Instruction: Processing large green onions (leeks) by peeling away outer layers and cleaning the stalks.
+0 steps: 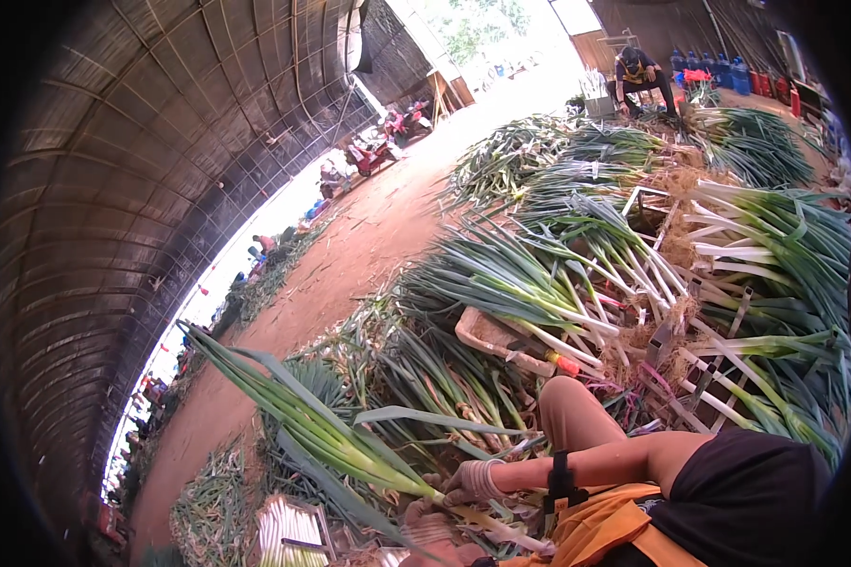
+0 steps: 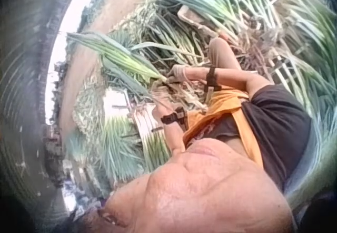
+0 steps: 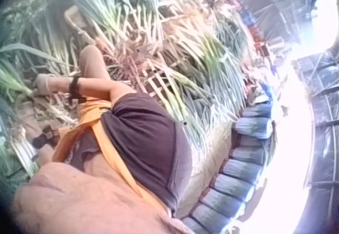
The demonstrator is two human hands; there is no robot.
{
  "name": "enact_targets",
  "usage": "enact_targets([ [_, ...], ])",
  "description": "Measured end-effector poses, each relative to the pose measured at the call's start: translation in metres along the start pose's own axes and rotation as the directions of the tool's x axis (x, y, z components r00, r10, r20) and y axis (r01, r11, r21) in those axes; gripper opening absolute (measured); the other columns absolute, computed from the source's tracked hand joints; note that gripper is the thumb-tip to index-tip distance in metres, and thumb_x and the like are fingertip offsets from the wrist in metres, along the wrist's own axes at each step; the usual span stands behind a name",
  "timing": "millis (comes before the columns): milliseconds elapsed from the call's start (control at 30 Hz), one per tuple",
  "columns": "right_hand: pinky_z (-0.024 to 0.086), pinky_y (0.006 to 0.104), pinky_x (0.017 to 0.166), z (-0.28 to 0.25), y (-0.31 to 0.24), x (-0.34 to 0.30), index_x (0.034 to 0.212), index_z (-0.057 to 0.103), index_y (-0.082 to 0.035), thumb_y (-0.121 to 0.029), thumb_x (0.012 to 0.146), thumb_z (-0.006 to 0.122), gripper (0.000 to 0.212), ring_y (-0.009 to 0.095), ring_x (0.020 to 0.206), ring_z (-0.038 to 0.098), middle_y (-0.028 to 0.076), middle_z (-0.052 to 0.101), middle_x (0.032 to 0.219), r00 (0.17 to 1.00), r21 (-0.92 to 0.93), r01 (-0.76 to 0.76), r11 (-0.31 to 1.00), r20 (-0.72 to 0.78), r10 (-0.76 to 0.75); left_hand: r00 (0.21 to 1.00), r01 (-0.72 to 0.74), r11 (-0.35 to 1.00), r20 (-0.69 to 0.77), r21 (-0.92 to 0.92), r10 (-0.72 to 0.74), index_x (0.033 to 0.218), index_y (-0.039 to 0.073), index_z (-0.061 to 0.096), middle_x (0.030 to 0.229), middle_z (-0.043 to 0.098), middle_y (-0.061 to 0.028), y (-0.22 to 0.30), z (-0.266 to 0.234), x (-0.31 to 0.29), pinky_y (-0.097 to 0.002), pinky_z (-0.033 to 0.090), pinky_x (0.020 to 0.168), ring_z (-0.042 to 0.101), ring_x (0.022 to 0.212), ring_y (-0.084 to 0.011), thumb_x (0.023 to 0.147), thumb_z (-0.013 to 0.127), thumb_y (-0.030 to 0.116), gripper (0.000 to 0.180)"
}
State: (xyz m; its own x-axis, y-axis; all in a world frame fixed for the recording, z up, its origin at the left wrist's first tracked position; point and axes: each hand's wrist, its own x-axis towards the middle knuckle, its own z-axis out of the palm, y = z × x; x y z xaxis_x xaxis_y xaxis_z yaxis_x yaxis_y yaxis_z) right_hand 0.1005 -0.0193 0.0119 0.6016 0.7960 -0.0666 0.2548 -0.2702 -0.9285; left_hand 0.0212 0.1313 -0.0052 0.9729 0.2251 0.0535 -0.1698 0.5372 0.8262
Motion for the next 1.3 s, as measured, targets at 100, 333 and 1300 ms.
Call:
enact_targets([
  [100,0.046,0.0330,0.064,-0.007,0.011,0.001,0.094,0.065,-0.004,-0.039,0.082,0.058,0.038,0.021,0.065,0.059,0.014,0.064,0.075,1.000,0.120,-0.005,0.993,0.015,0.003,0.999,0.020,0.999,0.024,0.029,-0.021,0.100,-0.002,0.055,0.094,0.057,-0.0140,-0.008,-0.004,0.013,-0.0332,0.045,0.070,0.056,0.085,-0.0232,0.080,0.060,0.025,0.033],
  [333,0.047,0.0370,0.069,-0.029,-0.035,-0.002,0.090,0.064,-0.003,-0.045,0.077,0.060,0.044,0.028,0.074,0.061,0.016,0.063,0.080,0.952,-0.086,-0.021,0.996,-0.307,-0.007,0.989,0.040,0.986,0.135,0.160,-0.062,0.099,-0.001,0.056,0.094,0.058,-0.0141,-0.008,0.027,0.047,-0.0326,0.045,0.069,0.056,0.085,-0.0221,0.080,0.059,0.024,0.031],
  [1300,0.046,0.0252,0.050,-0.014,-0.043,0.044,0.094,0.064,-0.002,-0.023,0.065,0.079,0.039,0.011,0.058,0.057,0.006,0.064,0.072,0.992,0.566,0.020,0.824,0.093,-0.088,0.788,0.586,0.487,-0.313,0.648,-0.531,0.097,0.001,0.060,0.092,0.061,-0.0157,-0.065,-0.031,-0.016,-0.0314,0.047,0.065,0.059,0.081,-0.0195,0.082,0.053,0.021,0.026],
])
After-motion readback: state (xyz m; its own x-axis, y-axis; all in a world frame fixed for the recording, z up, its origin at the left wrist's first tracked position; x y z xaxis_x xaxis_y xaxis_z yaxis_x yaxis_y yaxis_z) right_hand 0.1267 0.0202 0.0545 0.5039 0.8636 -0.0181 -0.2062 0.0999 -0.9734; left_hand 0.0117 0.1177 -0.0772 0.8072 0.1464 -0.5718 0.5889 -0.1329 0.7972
